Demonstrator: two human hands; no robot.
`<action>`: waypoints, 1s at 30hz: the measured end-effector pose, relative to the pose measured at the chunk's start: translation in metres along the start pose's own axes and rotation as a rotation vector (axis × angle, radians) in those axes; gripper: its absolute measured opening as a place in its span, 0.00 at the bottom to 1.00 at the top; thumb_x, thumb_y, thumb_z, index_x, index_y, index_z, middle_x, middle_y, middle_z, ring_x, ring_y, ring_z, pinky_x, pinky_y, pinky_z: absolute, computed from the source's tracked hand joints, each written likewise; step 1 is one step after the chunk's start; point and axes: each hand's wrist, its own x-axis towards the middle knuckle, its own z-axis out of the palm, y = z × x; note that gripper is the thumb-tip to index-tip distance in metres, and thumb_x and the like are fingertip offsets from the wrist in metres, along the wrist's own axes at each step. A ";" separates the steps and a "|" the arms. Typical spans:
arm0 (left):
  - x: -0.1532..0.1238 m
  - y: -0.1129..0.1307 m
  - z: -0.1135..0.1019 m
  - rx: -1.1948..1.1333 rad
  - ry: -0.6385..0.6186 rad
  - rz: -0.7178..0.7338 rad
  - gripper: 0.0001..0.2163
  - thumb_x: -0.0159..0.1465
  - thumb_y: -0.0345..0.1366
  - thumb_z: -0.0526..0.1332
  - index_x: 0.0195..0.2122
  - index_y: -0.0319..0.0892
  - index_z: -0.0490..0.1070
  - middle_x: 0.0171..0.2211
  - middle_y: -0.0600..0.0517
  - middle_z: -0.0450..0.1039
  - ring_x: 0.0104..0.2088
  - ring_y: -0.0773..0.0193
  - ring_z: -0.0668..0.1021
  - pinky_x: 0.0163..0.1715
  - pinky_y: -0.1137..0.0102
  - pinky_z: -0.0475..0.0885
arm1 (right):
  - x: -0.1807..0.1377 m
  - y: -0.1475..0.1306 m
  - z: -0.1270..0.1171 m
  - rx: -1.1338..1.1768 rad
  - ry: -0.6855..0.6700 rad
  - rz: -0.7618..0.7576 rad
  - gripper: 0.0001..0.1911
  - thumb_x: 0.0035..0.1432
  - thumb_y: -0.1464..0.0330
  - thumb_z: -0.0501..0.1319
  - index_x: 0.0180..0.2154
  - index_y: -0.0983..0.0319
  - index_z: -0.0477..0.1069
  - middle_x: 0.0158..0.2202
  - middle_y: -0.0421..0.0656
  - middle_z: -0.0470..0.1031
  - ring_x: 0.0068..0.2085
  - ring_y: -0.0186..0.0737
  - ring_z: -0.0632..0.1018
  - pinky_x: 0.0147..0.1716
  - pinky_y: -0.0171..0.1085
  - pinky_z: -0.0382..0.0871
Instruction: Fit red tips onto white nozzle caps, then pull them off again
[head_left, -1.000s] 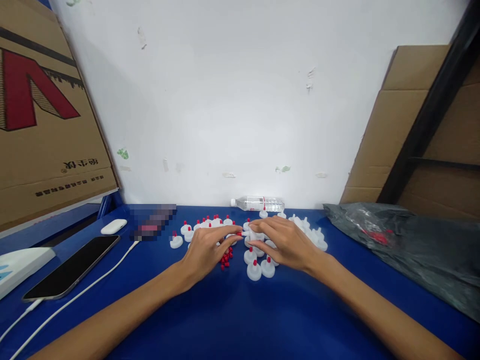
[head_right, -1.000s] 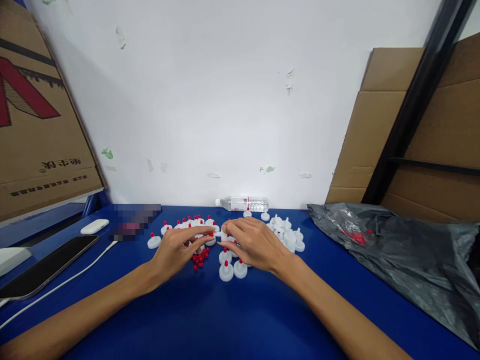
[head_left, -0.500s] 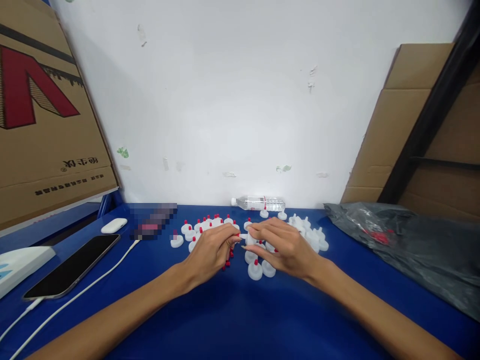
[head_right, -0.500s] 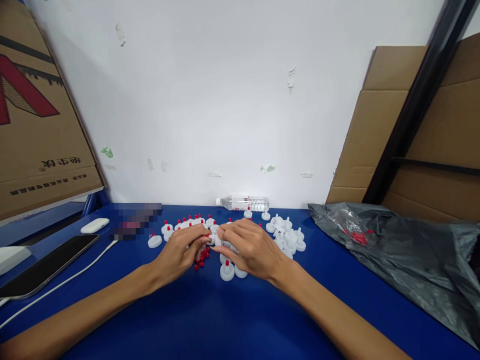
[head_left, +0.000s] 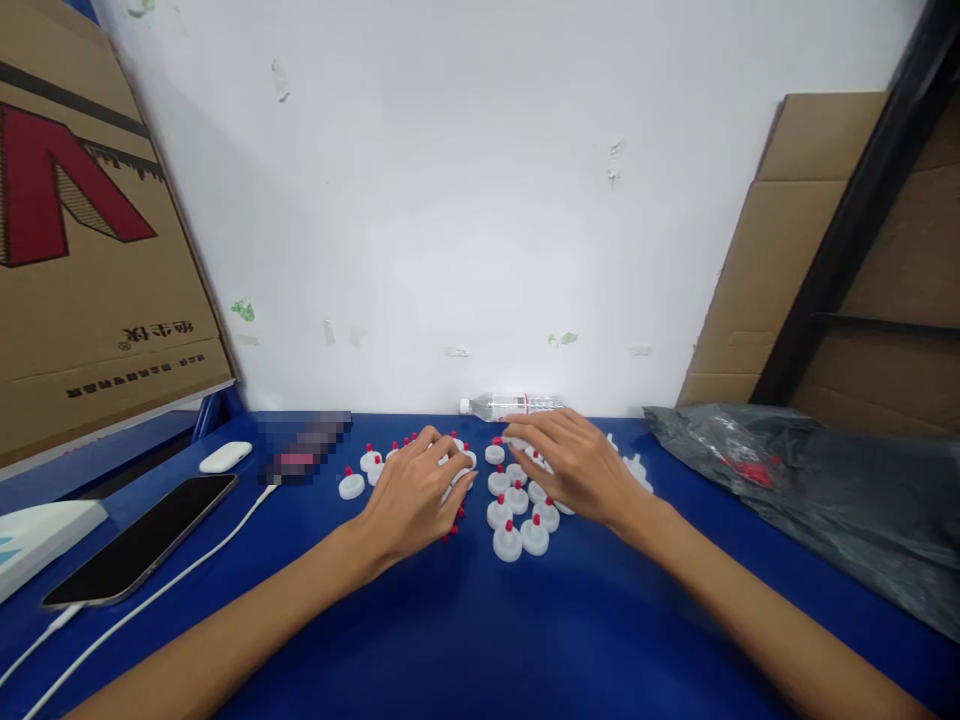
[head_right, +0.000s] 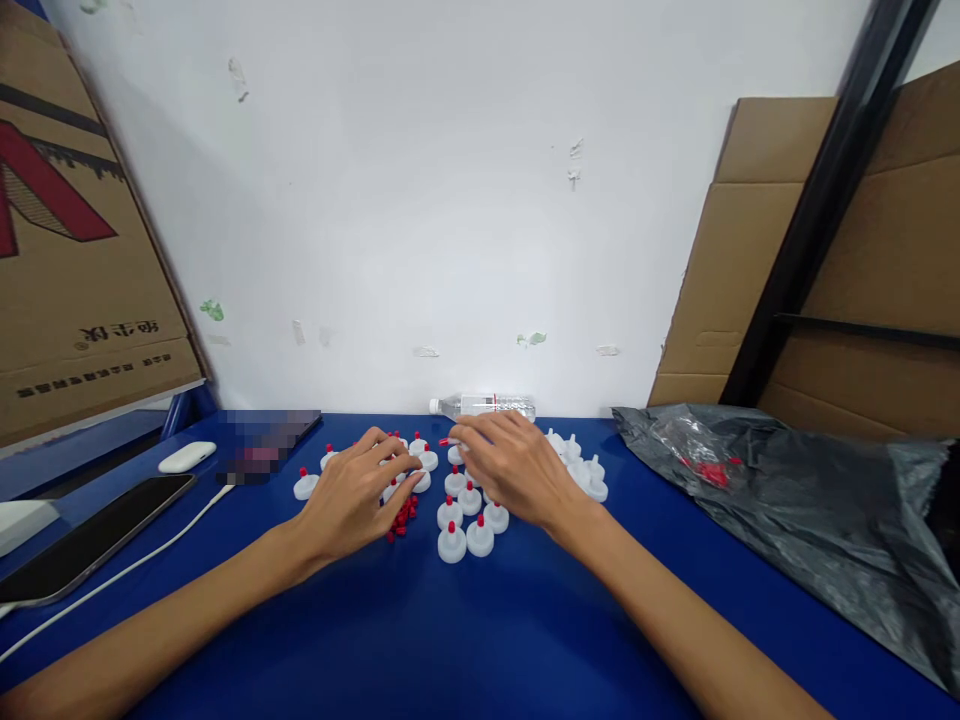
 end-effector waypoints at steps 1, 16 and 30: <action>-0.001 0.000 0.000 -0.004 -0.052 -0.001 0.10 0.70 0.35 0.55 0.38 0.41 0.75 0.36 0.47 0.73 0.39 0.56 0.71 0.38 0.63 0.69 | -0.002 0.006 -0.001 -0.017 -0.013 0.053 0.11 0.67 0.72 0.56 0.50 0.61 0.70 0.50 0.48 0.78 0.50 0.47 0.78 0.49 0.46 0.70; -0.007 0.008 0.007 -0.016 -0.226 -0.046 0.08 0.67 0.34 0.57 0.33 0.39 0.73 0.36 0.43 0.69 0.42 0.52 0.70 0.39 0.60 0.71 | -0.033 0.068 0.014 -0.184 -0.273 0.415 0.11 0.67 0.65 0.56 0.41 0.61 0.76 0.38 0.48 0.78 0.40 0.49 0.76 0.38 0.44 0.67; -0.011 0.008 0.011 0.018 -0.279 -0.049 0.09 0.67 0.35 0.58 0.30 0.39 0.73 0.34 0.44 0.69 0.42 0.51 0.71 0.37 0.62 0.71 | -0.035 0.070 0.016 -0.167 -0.407 0.459 0.18 0.70 0.62 0.52 0.41 0.61 0.79 0.34 0.48 0.81 0.38 0.49 0.79 0.42 0.45 0.66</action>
